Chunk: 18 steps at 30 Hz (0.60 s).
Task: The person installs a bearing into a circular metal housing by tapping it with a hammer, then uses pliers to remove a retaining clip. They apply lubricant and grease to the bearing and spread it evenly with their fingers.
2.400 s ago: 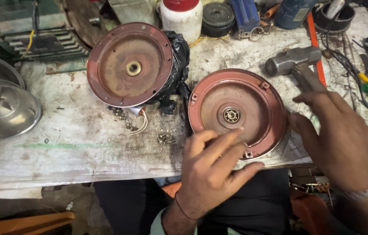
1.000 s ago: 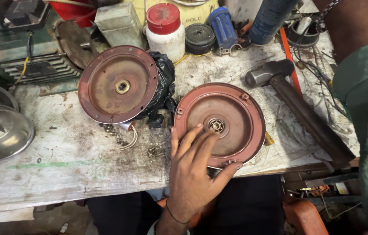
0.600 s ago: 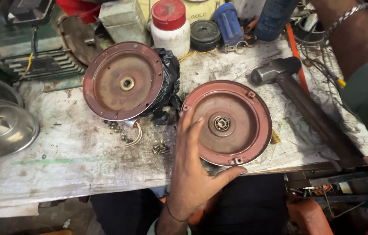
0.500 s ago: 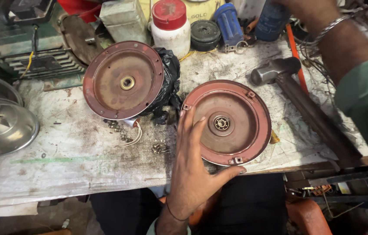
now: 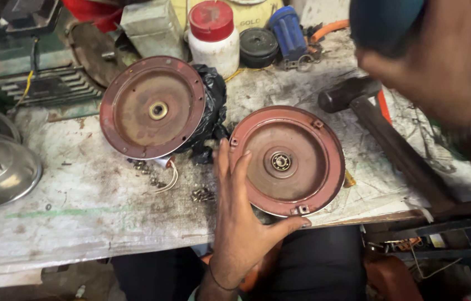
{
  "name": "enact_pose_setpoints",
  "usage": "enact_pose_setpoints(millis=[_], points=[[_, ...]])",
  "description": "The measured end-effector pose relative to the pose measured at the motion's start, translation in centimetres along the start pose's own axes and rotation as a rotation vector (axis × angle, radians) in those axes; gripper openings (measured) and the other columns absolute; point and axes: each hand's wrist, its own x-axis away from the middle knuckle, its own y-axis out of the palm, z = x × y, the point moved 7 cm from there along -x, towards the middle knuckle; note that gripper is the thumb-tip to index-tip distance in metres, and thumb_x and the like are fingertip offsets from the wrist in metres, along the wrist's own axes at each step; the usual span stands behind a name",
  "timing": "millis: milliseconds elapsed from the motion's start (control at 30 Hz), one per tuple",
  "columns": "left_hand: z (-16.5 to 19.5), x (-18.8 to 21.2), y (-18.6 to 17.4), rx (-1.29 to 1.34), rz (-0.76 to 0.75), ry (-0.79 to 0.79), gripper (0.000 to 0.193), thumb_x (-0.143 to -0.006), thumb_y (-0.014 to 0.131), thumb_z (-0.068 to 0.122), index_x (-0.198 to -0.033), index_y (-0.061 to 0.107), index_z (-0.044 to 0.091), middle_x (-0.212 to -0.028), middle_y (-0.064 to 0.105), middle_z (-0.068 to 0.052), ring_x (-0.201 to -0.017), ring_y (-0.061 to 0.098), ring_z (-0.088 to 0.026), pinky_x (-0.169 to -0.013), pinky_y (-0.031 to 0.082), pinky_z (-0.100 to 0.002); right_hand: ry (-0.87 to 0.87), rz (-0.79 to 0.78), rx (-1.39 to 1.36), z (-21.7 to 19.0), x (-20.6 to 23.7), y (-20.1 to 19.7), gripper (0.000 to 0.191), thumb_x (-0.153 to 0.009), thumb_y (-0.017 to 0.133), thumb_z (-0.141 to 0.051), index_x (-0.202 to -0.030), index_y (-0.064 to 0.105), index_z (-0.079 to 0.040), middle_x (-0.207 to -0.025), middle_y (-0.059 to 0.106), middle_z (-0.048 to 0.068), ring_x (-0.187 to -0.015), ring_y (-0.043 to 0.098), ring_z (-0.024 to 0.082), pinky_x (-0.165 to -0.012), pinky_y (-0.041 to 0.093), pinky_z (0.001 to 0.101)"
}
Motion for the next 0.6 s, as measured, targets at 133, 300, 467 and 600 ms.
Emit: enact_pose_setpoints(millis=[133, 300, 467, 600], points=[[-0.1, 0.1, 0.0, 0.027, -0.006, -0.002, 0.128, -0.057, 0.101, 0.038, -0.156, 0.027, 0.003, -0.169, 0.010, -0.035, -0.159, 0.019, -0.052, -0.126, 0.028, -0.056, 0.008, -0.167, -0.086, -4.0, 2.6, -0.2, 0.081, -0.071, 0.089, -0.018, -0.143, 0.055, -0.003, -0.131, 0.059, 0.025, -0.116, 0.060, 0.042, -0.101, 0.050, 0.0516], [0.0, 0.0, 0.0, 0.013, -0.018, -0.005, 0.132, -0.056, 0.101, 0.039, -0.157, 0.025, 0.003, -0.169, 0.010, -0.036, -0.158, 0.019, -0.052, -0.125, 0.027, -0.056, -0.090, -0.275, 0.003, -6.1, 4.1, -0.2, 0.085, -0.059, 0.088, -0.015, -0.138, 0.060, -0.012, -0.132, 0.061, 0.018, -0.120, 0.061, 0.039, -0.104, 0.047, 0.0528], [-0.1, 0.1, 0.0, 0.014, -0.009, -0.003, 0.131, -0.056, 0.101, 0.040, -0.157, 0.025, 0.003, -0.169, 0.012, -0.035, -0.159, 0.022, -0.051, -0.126, 0.029, -0.056, -0.140, -0.332, 0.066, -6.8, 5.0, 0.1, 0.080, -0.062, 0.087, -0.017, -0.138, 0.063, -0.019, -0.134, 0.062, 0.014, -0.128, 0.061, 0.035, -0.108, 0.044, 0.0532], [-0.2, 0.1, -0.1, 0.022, 0.003, 0.005, 0.131, -0.057, 0.101, 0.040, -0.157, 0.026, 0.003, -0.170, 0.012, -0.035, -0.159, 0.023, -0.050, -0.127, 0.029, -0.055, -0.186, -0.349, 0.171, -7.2, 5.2, 0.3, 0.073, -0.066, 0.085, -0.021, -0.136, 0.065, -0.024, -0.133, 0.064, 0.011, -0.128, 0.061, 0.030, -0.109, 0.045, 0.0519]])
